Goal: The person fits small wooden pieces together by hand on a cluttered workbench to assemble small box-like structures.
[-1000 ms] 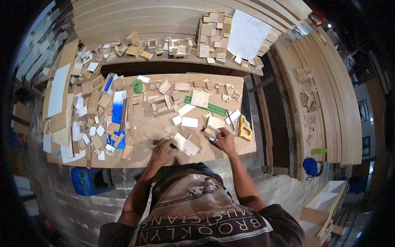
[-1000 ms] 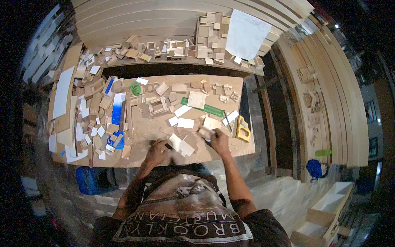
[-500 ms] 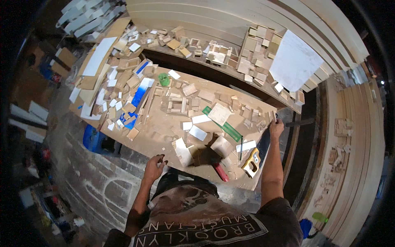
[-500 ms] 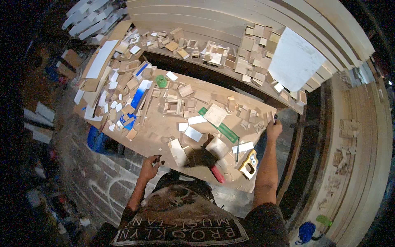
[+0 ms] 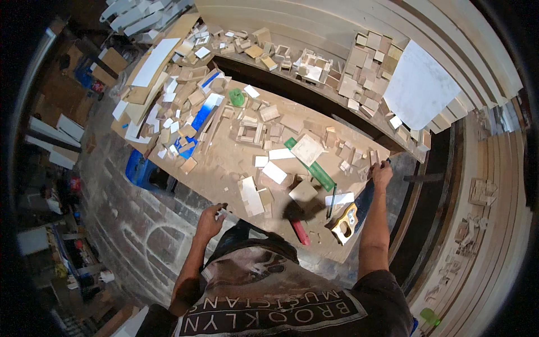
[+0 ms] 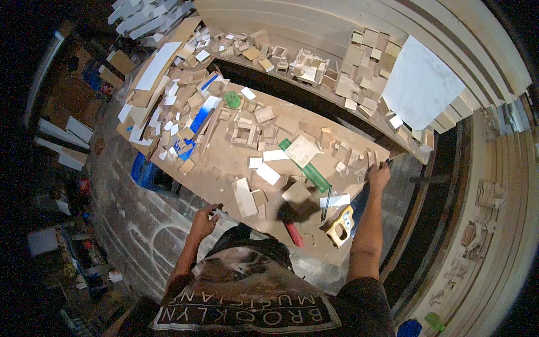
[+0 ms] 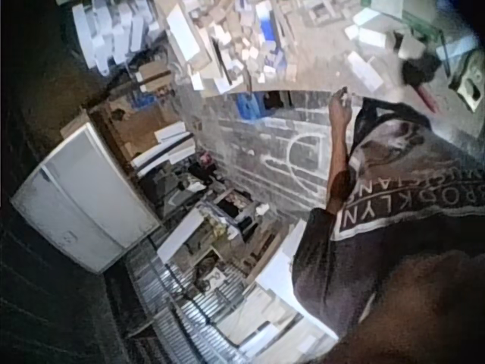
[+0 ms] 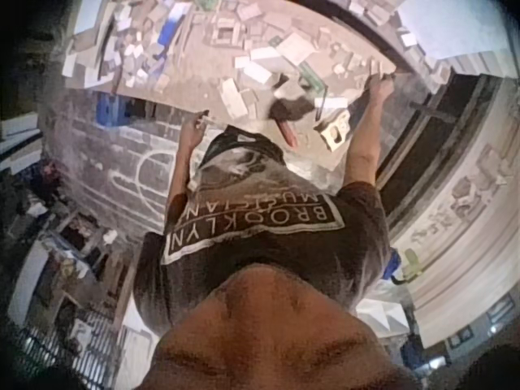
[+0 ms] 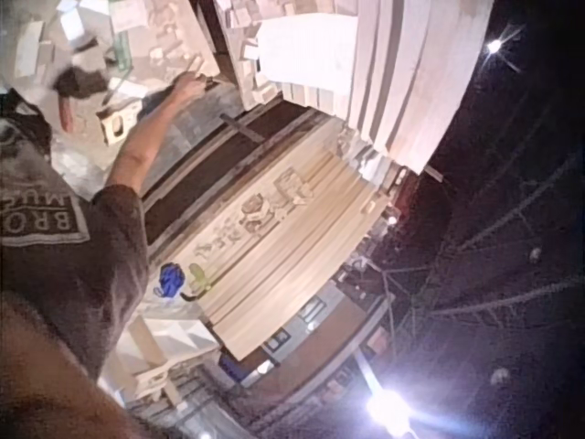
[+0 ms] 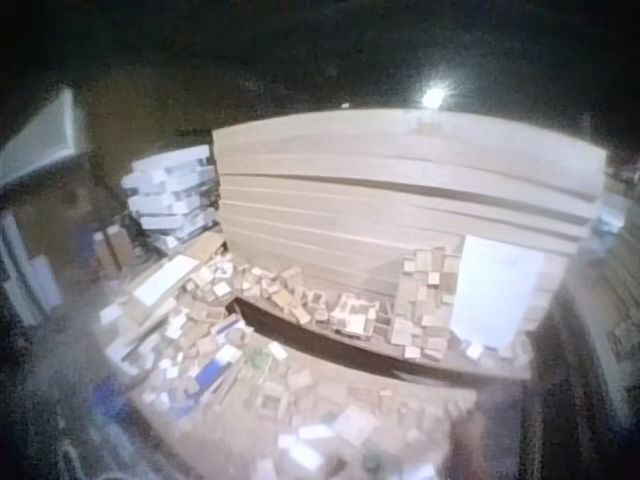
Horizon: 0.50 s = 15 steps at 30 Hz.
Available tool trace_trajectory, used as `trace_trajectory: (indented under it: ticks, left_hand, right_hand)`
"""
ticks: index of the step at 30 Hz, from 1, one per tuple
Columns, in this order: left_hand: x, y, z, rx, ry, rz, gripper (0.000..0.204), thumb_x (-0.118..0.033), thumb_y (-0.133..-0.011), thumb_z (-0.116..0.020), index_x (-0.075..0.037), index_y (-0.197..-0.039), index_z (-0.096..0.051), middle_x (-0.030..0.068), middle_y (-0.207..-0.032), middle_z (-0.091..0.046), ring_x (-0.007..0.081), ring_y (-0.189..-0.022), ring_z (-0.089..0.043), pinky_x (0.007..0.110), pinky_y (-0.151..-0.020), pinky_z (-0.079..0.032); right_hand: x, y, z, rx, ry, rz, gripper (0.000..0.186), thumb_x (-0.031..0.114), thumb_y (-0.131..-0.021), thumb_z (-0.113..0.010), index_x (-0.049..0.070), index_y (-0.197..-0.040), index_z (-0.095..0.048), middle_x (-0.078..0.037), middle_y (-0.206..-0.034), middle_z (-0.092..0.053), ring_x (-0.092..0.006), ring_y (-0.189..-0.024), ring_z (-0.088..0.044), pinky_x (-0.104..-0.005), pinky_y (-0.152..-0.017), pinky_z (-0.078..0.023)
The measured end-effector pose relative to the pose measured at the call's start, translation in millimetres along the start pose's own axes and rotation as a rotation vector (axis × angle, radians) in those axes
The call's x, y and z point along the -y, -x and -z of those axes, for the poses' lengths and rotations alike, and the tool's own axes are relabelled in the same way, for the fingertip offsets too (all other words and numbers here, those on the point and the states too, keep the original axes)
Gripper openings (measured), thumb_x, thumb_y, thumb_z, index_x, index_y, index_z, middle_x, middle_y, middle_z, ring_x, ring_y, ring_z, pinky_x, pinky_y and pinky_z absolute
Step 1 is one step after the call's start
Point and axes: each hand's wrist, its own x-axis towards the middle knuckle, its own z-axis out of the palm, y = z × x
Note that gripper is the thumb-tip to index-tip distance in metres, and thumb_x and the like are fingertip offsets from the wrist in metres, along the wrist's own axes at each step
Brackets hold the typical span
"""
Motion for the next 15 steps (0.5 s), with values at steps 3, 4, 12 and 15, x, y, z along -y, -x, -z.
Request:
trace_trajectory:
  ticks: [3, 4, 12, 15]
  left_hand:
    - [-4, -16, 1, 0.006, -0.036, -0.030, 0.036, -0.009, -0.082, -0.071, 0.001, -0.116, -0.066, 0.0245, -0.110, -0.067, 0.0387, -0.100, -0.065, 0.043, -0.086, -0.052]
    - [-8, -23, 4, 0.017, -0.066, -0.021, 0.036, -0.010, -0.082, -0.072, 0.001, -0.116, -0.066, 0.0246, -0.110, -0.067, 0.0387, -0.100, -0.065, 0.043, -0.087, -0.052]
    - [0, -116, 30, -0.027, -0.116, -0.247, 0.034, -0.012, -0.082, -0.070, 0.004, -0.112, -0.066, 0.0246, -0.108, -0.066, 0.0405, -0.104, -0.063, 0.045, -0.091, -0.050]
    - [0, -170, 43, -0.034, -0.180, -0.282, 0.036, -0.012, -0.082, -0.070, 0.003, -0.115, -0.065, 0.0247, -0.113, -0.065, 0.0414, -0.108, -0.061, 0.046, -0.093, -0.049]
  right_hand:
    - [-3, 9, 14, -0.094, -0.046, 0.096, 0.031, 0.021, -0.087, -0.067, -0.004, -0.105, -0.069, -0.022, -0.087, -0.071, -0.0354, -0.081, -0.070, -0.0414, -0.075, -0.054]
    - [-3, 16, 19, -0.110, -0.103, 0.119, 0.029, 0.020, -0.087, -0.067, -0.004, -0.105, -0.069, -0.021, -0.087, -0.071, -0.0331, -0.080, -0.070, -0.0402, -0.074, -0.054]
    - [53, 165, 56, -0.100, -0.368, 0.039, 0.025, 0.018, -0.092, -0.064, -0.004, -0.104, -0.067, -0.015, -0.081, -0.067, -0.0178, -0.074, -0.063, -0.0321, -0.069, -0.050]
    - [70, 240, 66, -0.018, -0.256, -0.081, 0.030, 0.021, -0.094, -0.063, -0.005, -0.107, -0.066, -0.017, -0.088, -0.068, -0.0232, -0.081, -0.066, -0.0345, -0.075, -0.052]
